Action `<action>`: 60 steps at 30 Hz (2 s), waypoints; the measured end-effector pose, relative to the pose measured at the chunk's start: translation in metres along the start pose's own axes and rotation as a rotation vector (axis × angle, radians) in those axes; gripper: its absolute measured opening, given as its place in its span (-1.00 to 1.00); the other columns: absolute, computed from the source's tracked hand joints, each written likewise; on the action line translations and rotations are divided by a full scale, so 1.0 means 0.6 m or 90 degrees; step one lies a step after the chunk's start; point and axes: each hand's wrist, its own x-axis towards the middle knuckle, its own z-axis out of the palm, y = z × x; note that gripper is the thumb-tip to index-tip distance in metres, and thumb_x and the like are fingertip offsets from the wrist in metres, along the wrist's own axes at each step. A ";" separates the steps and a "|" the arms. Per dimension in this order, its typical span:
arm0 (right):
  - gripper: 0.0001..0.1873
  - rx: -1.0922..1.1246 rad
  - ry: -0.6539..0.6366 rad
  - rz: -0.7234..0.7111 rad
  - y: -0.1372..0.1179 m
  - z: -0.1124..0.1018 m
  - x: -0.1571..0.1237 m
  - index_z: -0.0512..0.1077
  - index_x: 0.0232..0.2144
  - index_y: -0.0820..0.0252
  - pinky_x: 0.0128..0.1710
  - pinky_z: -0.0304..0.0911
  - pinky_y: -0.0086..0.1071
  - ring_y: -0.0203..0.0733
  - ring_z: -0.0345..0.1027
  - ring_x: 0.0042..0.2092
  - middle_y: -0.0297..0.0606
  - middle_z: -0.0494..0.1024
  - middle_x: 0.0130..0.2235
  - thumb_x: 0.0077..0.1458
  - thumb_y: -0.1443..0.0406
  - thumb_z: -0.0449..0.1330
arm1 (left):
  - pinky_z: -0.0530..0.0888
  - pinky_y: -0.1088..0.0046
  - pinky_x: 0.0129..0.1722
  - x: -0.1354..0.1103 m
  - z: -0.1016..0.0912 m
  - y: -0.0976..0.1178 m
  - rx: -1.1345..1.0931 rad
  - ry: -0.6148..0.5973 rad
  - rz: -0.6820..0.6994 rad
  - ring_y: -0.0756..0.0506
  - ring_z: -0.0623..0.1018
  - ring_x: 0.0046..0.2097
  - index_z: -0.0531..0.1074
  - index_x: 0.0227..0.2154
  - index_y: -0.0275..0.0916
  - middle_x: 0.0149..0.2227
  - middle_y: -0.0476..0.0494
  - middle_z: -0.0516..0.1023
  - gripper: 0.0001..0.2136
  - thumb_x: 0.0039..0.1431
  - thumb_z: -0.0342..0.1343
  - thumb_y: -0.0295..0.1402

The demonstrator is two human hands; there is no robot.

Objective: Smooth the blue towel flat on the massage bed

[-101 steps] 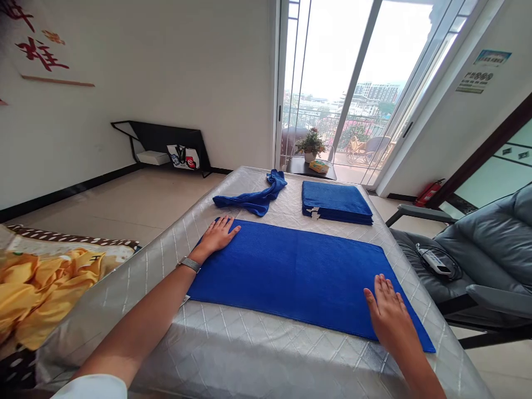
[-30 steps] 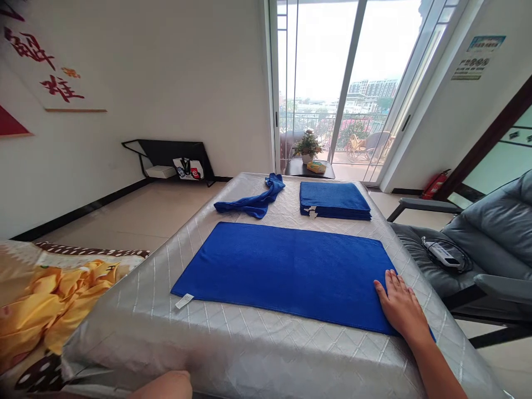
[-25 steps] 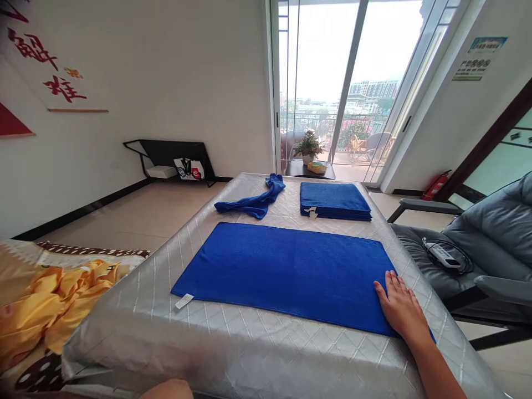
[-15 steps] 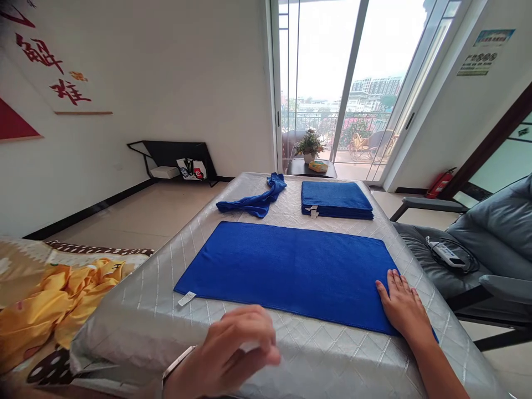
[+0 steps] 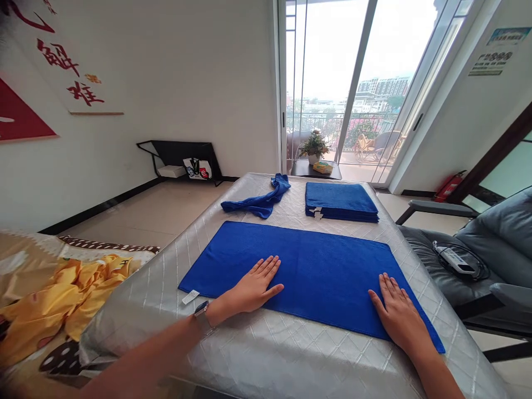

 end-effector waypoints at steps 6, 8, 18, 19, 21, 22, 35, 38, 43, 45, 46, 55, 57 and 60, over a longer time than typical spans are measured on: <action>-0.13 -0.021 -0.001 -0.015 0.010 0.007 0.000 0.05 0.35 0.47 0.39 -0.14 -0.05 -0.01 -0.16 0.42 0.00 0.08 0.40 0.24 -0.04 -0.35 | -0.08 0.12 0.38 -0.092 -0.010 -0.109 0.065 0.035 -0.172 -0.21 -0.04 0.43 -0.10 0.41 -0.27 0.43 -0.20 -0.08 -0.27 0.37 -0.36 0.14; -0.16 -0.023 0.003 -0.033 0.013 0.008 -0.001 0.07 0.35 0.43 0.38 -0.13 -0.02 0.00 -0.15 0.42 0.00 0.10 0.39 0.24 -0.02 -0.33 | -0.05 0.08 0.37 -0.130 -0.010 -0.147 0.091 0.058 -0.236 -0.23 -0.02 0.43 -0.09 0.41 -0.27 0.43 -0.22 -0.07 -0.25 0.36 -0.37 0.15; -0.15 -0.045 0.010 -0.040 0.018 0.014 0.000 0.07 0.34 0.47 0.38 -0.11 -0.04 0.01 -0.13 0.41 0.03 0.09 0.39 0.22 -0.01 -0.32 | 0.07 0.01 0.34 -0.187 0.009 -0.213 0.134 0.122 -0.362 -0.31 -0.02 0.42 -0.09 0.40 -0.40 0.42 -0.41 -0.08 -0.16 0.31 -0.33 0.21; -0.15 -0.046 0.005 -0.046 0.021 0.015 0.001 0.08 0.34 0.48 0.38 -0.12 -0.04 0.02 -0.14 0.41 0.03 0.08 0.39 0.22 -0.01 -0.32 | 0.08 0.00 0.34 -0.186 0.010 -0.213 0.133 0.126 -0.360 -0.32 -0.01 0.42 -0.09 0.40 -0.40 0.42 -0.41 -0.07 -0.16 0.31 -0.32 0.21; -0.14 -0.045 -0.014 -0.049 0.028 0.015 0.004 0.09 0.33 0.49 0.37 -0.10 -0.03 0.03 -0.14 0.41 0.03 0.08 0.39 0.21 -0.01 -0.31 | 0.08 -0.01 0.34 -0.186 0.010 -0.212 0.130 0.131 -0.359 -0.32 0.00 0.42 -0.08 0.40 -0.39 0.41 -0.41 -0.07 -0.16 0.31 -0.32 0.21; -0.14 -0.044 -0.028 -0.037 0.029 0.013 0.007 0.09 0.33 0.49 0.37 -0.08 -0.02 0.04 -0.13 0.41 0.03 0.09 0.39 0.20 -0.01 -0.30 | 0.08 -0.01 0.33 -0.186 0.009 -0.212 0.128 0.132 -0.360 -0.33 0.00 0.42 -0.08 0.40 -0.38 0.41 -0.41 -0.07 -0.16 0.31 -0.31 0.21; -0.17 0.062 -0.085 -0.176 -0.323 -0.057 0.083 -0.05 0.40 0.35 0.40 -0.25 -0.11 -0.10 -0.28 0.44 -0.11 -0.08 0.43 0.33 -0.08 -0.40 | 0.08 0.01 0.34 -0.186 0.002 -0.202 0.109 0.135 -0.368 -0.31 0.03 0.41 -0.06 0.40 -0.35 0.42 -0.37 -0.05 -0.16 0.30 -0.32 0.23; -0.19 0.074 -0.094 -0.181 -0.353 -0.032 0.104 -0.09 0.41 0.32 0.40 -0.27 -0.03 -0.05 -0.30 0.44 -0.09 -0.08 0.43 0.34 -0.07 -0.37 | 0.08 0.00 0.34 -0.186 0.005 -0.204 0.111 0.144 -0.364 -0.31 0.05 0.41 -0.04 0.39 -0.36 0.41 -0.37 -0.03 -0.15 0.29 -0.32 0.23; -0.20 0.018 -0.104 -0.132 -0.295 -0.003 0.113 -0.10 0.41 0.37 0.41 -0.34 -0.06 -0.06 -0.33 0.44 -0.09 -0.11 0.44 0.33 -0.04 -0.33 | 0.07 0.02 0.34 -0.185 0.005 -0.203 0.114 0.146 -0.362 -0.29 0.05 0.41 -0.01 0.39 -0.36 0.41 -0.36 -0.01 -0.16 0.30 -0.32 0.23; -0.19 -0.014 -0.089 -0.095 -0.240 -0.001 0.113 -0.09 0.41 0.39 0.41 -0.34 -0.07 -0.06 -0.32 0.44 -0.08 -0.10 0.44 0.32 -0.03 -0.34 | 0.07 0.04 0.35 -0.185 0.005 -0.201 0.116 0.144 -0.363 -0.29 0.05 0.41 0.00 0.39 -0.36 0.41 -0.35 -0.01 -0.16 0.29 -0.32 0.23; -0.18 -0.027 -0.078 -0.072 -0.208 -0.002 0.113 -0.09 0.40 0.42 0.41 -0.33 -0.07 -0.05 -0.31 0.44 -0.06 -0.10 0.44 0.31 -0.03 -0.35 | 0.06 0.04 0.35 -0.184 0.005 -0.200 0.118 0.145 -0.364 -0.28 0.05 0.41 0.00 0.39 -0.36 0.41 -0.34 -0.01 -0.16 0.29 -0.32 0.23; -0.06 -0.018 -0.037 0.124 -0.028 -0.010 0.112 -0.04 0.36 0.61 0.39 -0.24 0.00 0.08 -0.22 0.43 0.08 -0.06 0.42 0.23 -0.04 -0.44 | 0.07 0.09 0.35 -0.190 -0.014 -0.220 0.054 0.079 -0.386 -0.28 0.00 0.42 0.02 0.37 -0.45 0.41 -0.41 -0.02 -0.16 0.32 -0.39 0.20; -0.07 -0.011 -0.040 0.142 -0.033 -0.010 0.114 -0.04 0.37 0.58 0.39 -0.26 -0.02 0.06 -0.22 0.43 0.04 -0.06 0.43 0.22 -0.05 -0.43 | 0.09 0.07 0.34 -0.175 -0.028 -0.213 0.039 0.090 -0.412 -0.30 -0.01 0.42 -0.01 0.37 -0.49 0.41 -0.47 -0.04 -0.15 0.34 -0.40 0.19; -0.07 -0.007 -0.041 0.155 -0.040 -0.009 0.115 -0.03 0.37 0.54 0.39 -0.26 -0.05 0.03 -0.22 0.43 0.01 -0.05 0.43 0.22 -0.05 -0.43 | 0.04 0.10 0.35 -0.118 -0.044 -0.162 0.039 0.117 -0.349 -0.25 -0.06 0.43 -0.03 0.37 -0.49 0.42 -0.45 -0.10 -0.20 0.37 -0.43 0.14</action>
